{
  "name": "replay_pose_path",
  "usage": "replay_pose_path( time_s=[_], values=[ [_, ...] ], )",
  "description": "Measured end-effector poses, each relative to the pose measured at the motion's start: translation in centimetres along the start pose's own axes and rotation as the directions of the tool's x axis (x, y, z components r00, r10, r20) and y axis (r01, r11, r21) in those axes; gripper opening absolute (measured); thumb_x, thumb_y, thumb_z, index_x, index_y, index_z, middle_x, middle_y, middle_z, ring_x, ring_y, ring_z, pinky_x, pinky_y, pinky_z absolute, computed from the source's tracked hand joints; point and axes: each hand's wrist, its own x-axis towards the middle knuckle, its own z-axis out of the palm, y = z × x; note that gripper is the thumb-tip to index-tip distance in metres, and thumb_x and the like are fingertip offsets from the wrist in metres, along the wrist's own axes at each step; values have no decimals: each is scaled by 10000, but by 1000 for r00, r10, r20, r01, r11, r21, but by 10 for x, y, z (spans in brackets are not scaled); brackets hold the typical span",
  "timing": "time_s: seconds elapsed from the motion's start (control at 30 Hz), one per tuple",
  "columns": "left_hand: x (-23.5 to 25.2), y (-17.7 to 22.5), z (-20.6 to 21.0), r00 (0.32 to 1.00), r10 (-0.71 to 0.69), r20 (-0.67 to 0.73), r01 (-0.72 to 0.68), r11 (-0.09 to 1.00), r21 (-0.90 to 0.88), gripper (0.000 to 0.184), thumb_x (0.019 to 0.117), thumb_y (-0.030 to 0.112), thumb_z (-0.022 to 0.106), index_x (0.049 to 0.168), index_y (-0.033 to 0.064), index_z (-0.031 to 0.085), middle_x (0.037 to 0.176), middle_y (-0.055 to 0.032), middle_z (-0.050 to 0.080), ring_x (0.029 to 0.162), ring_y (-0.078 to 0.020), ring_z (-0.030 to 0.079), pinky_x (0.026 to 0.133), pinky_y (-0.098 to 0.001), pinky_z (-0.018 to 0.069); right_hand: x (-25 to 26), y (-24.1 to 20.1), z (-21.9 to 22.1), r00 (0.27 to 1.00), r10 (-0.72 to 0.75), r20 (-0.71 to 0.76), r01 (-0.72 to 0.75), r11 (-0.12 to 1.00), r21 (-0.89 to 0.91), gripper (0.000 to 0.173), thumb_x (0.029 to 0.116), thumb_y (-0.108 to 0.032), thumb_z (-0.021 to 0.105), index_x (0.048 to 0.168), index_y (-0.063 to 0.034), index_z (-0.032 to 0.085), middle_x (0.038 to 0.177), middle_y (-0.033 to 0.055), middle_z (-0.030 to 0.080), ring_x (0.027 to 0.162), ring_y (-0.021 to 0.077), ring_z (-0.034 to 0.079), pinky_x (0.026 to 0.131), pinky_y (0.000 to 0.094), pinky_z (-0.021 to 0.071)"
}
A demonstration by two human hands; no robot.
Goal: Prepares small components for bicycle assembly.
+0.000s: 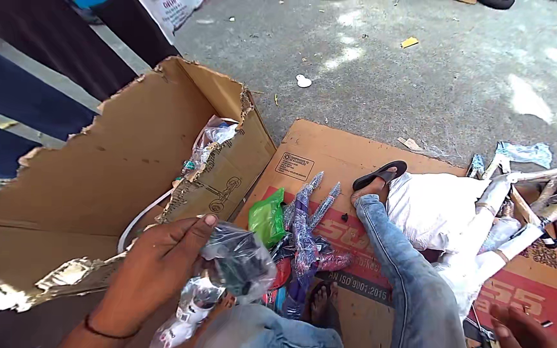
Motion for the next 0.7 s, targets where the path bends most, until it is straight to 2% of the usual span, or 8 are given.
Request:
replay_pose_path(
  time_s=[0.17, 0.23, 0.33, 0.4, 0.5, 0.57, 0.63, 0.7],
  values=[
    [-69, 105, 58, 966, 9, 260, 132, 844, -520, 357, 1101, 269, 427, 846, 143, 644, 627, 61, 636, 447, -41, 556, 412, -201, 483, 31, -54, 106, 899, -191, 393, 191, 981, 41, 1060, 685, -614, 879, 1470, -22, 485, 1544, 238, 458, 1435, 346, 455, 1140, 554, 440],
    [-97, 124, 82, 947, -60, 315, 264, 703, -660, 389, 1116, 212, 374, 841, 129, 636, 613, 56, 641, 453, -43, 562, 442, -204, 503, 23, -51, 152, 884, -218, 414, 182, 975, 124, 1111, 636, -581, 906, 1466, 27, 486, 1512, 253, 490, 1420, 363, 468, 1149, 576, 419],
    [-134, 137, 111, 939, -85, 334, 327, 523, -787, 413, 1109, 195, 364, 795, 158, 630, 564, 84, 590, 445, -27, 526, 460, -211, 499, 4, -43, 175, 943, -178, 281, 74, 936, 343, 634, 887, -305, 726, 1344, 109, 576, 1381, 261, 584, 1327, 277, 556, 1139, 414, 447],
    [-149, 141, 118, 947, 9, 320, 272, 506, -818, 399, 1105, 202, 393, 799, 149, 643, 578, 78, 593, 465, -44, 544, 488, -239, 523, -2, -51, 155, 961, -62, 268, -54, 912, 406, 436, 895, -161, 684, 1230, 114, 638, 1254, 184, 680, 1209, 184, 632, 1077, 338, 485],
    [-143, 145, 114, 967, 206, 148, -66, 768, -638, 208, 1057, 191, 552, 972, 47, 677, 791, -2, 697, 677, -93, 660, 649, -302, 587, -6, -51, 132, 959, -45, 280, -82, 902, 425, 348, 943, -232, 722, 1170, 24, 663, 1066, 34, 755, 1011, 61, 711, 948, 293, 590],
    [-123, 130, 117, 972, 220, 84, -180, 924, -338, 638, 898, 480, 741, 1312, 14, 606, 1233, -126, 669, 1114, -213, 640, 943, -440, 542, 0, -51, 134, 966, -23, 258, -116, 851, 511, 468, 1003, -249, 630, 1288, 111, 541, 1140, 101, 718, 1060, 91, 693, 985, 326, 578],
    [-108, 104, 131, 946, 169, 276, -37, 904, -427, 1108, 769, 617, 799, 1551, -13, 333, 1471, -138, 535, 1330, -213, 545, 1105, -444, 481, 6, -52, 137, 948, 98, 303, -255, 803, 538, 493, 1041, -227, 529, 1366, 141, 475, 1202, 144, 697, 1097, 104, 684, 1019, 322, 561],
    [-115, 85, 149, 843, 157, 514, 257, 722, -642, 998, 813, 476, 820, 1511, -22, 310, 1339, -79, 628, 1183, -149, 644, 1012, -374, 561, 12, -48, 140, 909, 162, 383, -365, 754, 546, 489, 1072, -242, 451, 1400, 120, 463, 1219, 136, 694, 1098, 98, 684, 1025, 316, 557]
  ],
)
